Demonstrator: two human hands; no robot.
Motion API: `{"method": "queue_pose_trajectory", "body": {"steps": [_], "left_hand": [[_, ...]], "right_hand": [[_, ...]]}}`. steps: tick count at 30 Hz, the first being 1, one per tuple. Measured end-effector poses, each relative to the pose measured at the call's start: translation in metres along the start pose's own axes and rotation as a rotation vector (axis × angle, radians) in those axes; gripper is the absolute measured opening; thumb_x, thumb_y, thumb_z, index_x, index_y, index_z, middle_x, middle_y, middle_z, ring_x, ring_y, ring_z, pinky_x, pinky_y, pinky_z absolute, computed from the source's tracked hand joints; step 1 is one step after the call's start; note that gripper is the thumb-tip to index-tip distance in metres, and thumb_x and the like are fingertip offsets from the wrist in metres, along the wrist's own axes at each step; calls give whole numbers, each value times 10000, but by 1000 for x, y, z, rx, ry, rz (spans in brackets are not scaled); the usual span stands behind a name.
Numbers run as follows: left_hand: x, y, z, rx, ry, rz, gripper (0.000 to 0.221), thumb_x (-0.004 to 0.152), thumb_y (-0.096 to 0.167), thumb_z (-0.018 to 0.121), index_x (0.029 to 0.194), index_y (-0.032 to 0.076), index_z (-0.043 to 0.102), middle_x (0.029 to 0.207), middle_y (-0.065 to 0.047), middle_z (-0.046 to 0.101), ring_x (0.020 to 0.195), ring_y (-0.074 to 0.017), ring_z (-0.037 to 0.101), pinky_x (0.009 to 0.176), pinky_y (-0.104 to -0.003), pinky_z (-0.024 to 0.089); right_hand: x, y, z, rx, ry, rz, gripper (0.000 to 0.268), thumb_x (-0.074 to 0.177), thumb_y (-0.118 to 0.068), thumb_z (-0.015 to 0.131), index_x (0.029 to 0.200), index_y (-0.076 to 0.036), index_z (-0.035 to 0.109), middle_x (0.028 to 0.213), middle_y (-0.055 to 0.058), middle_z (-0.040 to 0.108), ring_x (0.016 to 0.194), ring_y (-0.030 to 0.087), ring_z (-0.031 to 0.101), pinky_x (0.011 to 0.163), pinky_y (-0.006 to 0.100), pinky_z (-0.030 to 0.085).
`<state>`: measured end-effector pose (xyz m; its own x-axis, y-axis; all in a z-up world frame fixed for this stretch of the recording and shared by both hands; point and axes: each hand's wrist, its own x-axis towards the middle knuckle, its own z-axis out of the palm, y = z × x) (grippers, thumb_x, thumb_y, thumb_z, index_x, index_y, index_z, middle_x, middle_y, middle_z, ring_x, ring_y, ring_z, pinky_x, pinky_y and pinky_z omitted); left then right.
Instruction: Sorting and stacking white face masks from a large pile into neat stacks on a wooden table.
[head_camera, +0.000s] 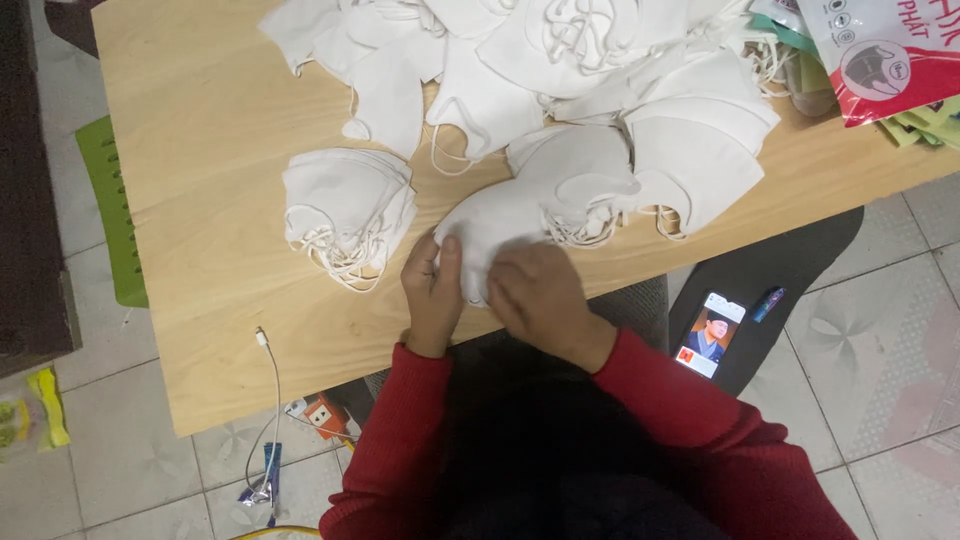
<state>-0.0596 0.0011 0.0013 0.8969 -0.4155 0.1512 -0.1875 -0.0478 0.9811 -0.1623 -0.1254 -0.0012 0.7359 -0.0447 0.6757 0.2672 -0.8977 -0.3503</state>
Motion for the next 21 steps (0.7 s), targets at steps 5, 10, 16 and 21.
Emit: {"method": "queue_pose_trajectory", "body": {"steps": [5, 10, 16, 21], "left_hand": [[1, 8, 3, 59, 54, -47, 208, 1053, 160, 570, 1101, 26, 723, 1004, -152, 701, 1043, -204, 650, 948, -439, 528], [2, 11, 4, 101, 83, -48, 213, 1053, 120, 556, 1198, 14, 670, 1089, -189, 686, 1104, -265, 656, 980, -462, 519], [1, 27, 4, 109, 160, 50, 387, 1010, -6, 533, 1393, -28, 474, 1342, -286, 557, 1324, -437, 506, 1134, -588, 363], [-1, 2, 3, 149, 124, 30, 209, 1014, -20, 539, 1107, 38, 717, 1076, -124, 677, 1176, -301, 640, 1057, -473, 465]], "right_hand": [[-4, 11, 1, 50, 72, 45, 148, 944, -210, 665, 966, -86, 742, 954, 123, 712, 916, 360, 683, 766, 453, 510], [4, 44, -36, -244, 120, 159, 204, 971, -259, 695, 1048, -82, 764, 1012, 128, 717, 965, 355, 672, 818, 459, 500], [11, 45, -55, -314, -68, 411, 202, 898, -148, 771, 1062, -33, 792, 1018, 148, 735, 995, 348, 681, 811, 397, 519], [19, 42, -66, -126, 3, 573, 142, 908, -120, 733, 1005, -47, 808, 901, 127, 741, 904, 348, 697, 732, 378, 554]]}}
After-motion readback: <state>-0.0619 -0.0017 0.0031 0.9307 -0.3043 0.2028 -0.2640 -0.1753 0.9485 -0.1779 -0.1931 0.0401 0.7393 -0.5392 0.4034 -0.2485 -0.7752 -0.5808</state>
